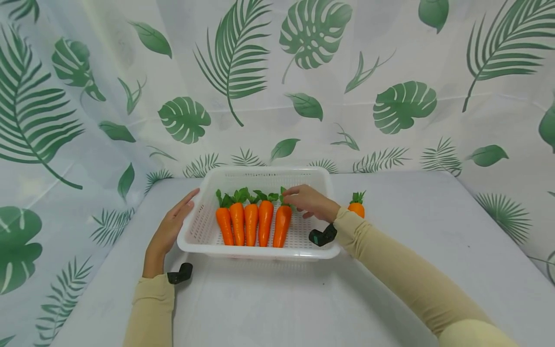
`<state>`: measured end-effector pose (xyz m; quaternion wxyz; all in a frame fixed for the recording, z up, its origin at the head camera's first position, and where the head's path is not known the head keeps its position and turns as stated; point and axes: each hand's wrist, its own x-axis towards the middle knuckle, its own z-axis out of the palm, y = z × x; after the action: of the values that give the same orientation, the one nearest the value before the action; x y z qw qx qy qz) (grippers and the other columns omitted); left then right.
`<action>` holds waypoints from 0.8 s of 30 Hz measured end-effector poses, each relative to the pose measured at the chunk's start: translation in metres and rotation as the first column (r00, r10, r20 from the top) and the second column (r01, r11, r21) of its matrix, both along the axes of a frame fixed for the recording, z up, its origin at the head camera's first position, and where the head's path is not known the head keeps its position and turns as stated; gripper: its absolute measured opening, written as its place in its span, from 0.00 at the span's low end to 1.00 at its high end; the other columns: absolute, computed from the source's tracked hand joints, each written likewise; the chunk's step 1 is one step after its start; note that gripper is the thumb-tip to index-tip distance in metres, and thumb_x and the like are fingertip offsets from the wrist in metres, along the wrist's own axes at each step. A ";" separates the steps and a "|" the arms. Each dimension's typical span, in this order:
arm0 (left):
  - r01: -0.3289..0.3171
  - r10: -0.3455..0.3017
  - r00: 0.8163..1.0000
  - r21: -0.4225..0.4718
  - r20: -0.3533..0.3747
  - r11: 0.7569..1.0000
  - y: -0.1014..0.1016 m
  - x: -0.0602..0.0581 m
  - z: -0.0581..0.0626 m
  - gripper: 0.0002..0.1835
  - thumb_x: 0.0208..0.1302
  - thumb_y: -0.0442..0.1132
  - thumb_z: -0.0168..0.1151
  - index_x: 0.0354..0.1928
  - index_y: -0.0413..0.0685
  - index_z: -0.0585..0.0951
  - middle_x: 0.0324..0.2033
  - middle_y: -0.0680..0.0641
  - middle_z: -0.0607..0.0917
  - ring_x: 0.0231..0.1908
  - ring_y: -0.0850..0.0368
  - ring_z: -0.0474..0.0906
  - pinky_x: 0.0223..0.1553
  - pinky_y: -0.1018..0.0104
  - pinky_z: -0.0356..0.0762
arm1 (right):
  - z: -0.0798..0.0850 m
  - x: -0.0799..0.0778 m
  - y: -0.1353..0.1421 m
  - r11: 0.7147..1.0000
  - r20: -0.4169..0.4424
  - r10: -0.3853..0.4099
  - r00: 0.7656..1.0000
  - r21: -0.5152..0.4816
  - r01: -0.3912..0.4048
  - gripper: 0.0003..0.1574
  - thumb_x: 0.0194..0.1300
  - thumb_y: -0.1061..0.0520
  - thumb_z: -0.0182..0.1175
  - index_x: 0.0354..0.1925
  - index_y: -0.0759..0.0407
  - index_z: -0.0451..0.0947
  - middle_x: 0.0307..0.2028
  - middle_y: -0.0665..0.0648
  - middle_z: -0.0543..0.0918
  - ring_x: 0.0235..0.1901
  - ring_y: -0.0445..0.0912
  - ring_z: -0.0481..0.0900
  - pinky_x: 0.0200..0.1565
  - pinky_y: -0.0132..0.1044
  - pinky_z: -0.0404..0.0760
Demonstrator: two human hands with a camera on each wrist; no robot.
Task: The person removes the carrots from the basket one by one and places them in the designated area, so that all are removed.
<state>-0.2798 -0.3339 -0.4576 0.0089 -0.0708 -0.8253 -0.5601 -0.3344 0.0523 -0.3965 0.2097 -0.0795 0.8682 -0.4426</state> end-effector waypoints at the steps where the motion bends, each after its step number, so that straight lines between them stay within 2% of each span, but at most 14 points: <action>1: -0.001 0.001 1.000 -0.001 0.001 1.000 0.000 0.000 0.000 0.32 0.87 0.59 0.43 0.86 0.63 0.58 0.82 0.47 0.61 0.74 0.42 0.65 0.69 0.48 0.68 | -0.001 0.000 0.000 1.000 0.003 0.000 1.000 0.004 0.000 0.31 0.81 0.50 0.57 0.74 0.62 0.75 0.66 0.66 0.79 0.56 0.62 0.76 0.57 0.57 0.83; 2: -0.002 0.002 1.000 -0.001 0.001 1.000 0.000 0.000 0.000 0.32 0.87 0.59 0.43 0.86 0.63 0.58 0.82 0.47 0.61 0.74 0.42 0.65 0.69 0.47 0.67 | -0.001 0.000 0.000 1.000 0.005 0.001 1.000 0.007 -0.001 0.31 0.81 0.50 0.57 0.74 0.62 0.75 0.65 0.66 0.79 0.55 0.62 0.76 0.57 0.57 0.83; 7: 0.001 -0.001 1.000 -0.005 0.000 1.000 0.001 0.000 -0.001 0.32 0.87 0.59 0.43 0.86 0.63 0.58 0.82 0.46 0.62 0.72 0.42 0.67 0.61 0.66 0.73 | -0.001 0.000 0.001 1.000 0.021 0.017 1.000 0.025 -0.018 0.30 0.80 0.50 0.57 0.73 0.63 0.76 0.57 0.64 0.81 0.52 0.61 0.78 0.55 0.54 0.83; 10: 0.000 0.000 1.000 -0.004 -0.002 1.000 0.001 0.000 0.000 0.32 0.87 0.59 0.44 0.86 0.63 0.58 0.82 0.46 0.62 0.71 0.42 0.68 0.56 0.72 0.74 | -0.001 0.002 0.002 0.998 0.028 0.053 0.998 0.033 -0.053 0.31 0.80 0.50 0.57 0.72 0.63 0.76 0.50 0.62 0.82 0.51 0.60 0.78 0.55 0.54 0.83; 13: -0.002 0.002 1.000 -0.007 -0.001 1.000 0.002 0.000 0.000 0.32 0.87 0.58 0.43 0.86 0.63 0.58 0.82 0.45 0.62 0.71 0.41 0.68 0.56 0.72 0.75 | 0.000 0.003 0.002 0.996 0.036 0.077 0.996 0.035 -0.078 0.31 0.79 0.49 0.57 0.72 0.63 0.77 0.49 0.61 0.82 0.51 0.60 0.79 0.55 0.54 0.83; 24: 0.003 -0.002 1.000 0.009 -0.007 1.000 0.001 0.000 0.000 0.32 0.88 0.58 0.43 0.86 0.62 0.58 0.82 0.45 0.62 0.70 0.41 0.69 0.55 0.73 0.76 | 0.001 0.001 0.000 0.992 0.058 0.114 0.992 0.053 -0.117 0.32 0.80 0.48 0.57 0.74 0.62 0.75 0.56 0.63 0.81 0.55 0.61 0.77 0.57 0.55 0.82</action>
<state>-0.2803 -0.3331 -0.4576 0.0113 -0.0737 -0.8227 -0.5636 -0.3332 0.0526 -0.3960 0.2610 -0.1116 0.8682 -0.4071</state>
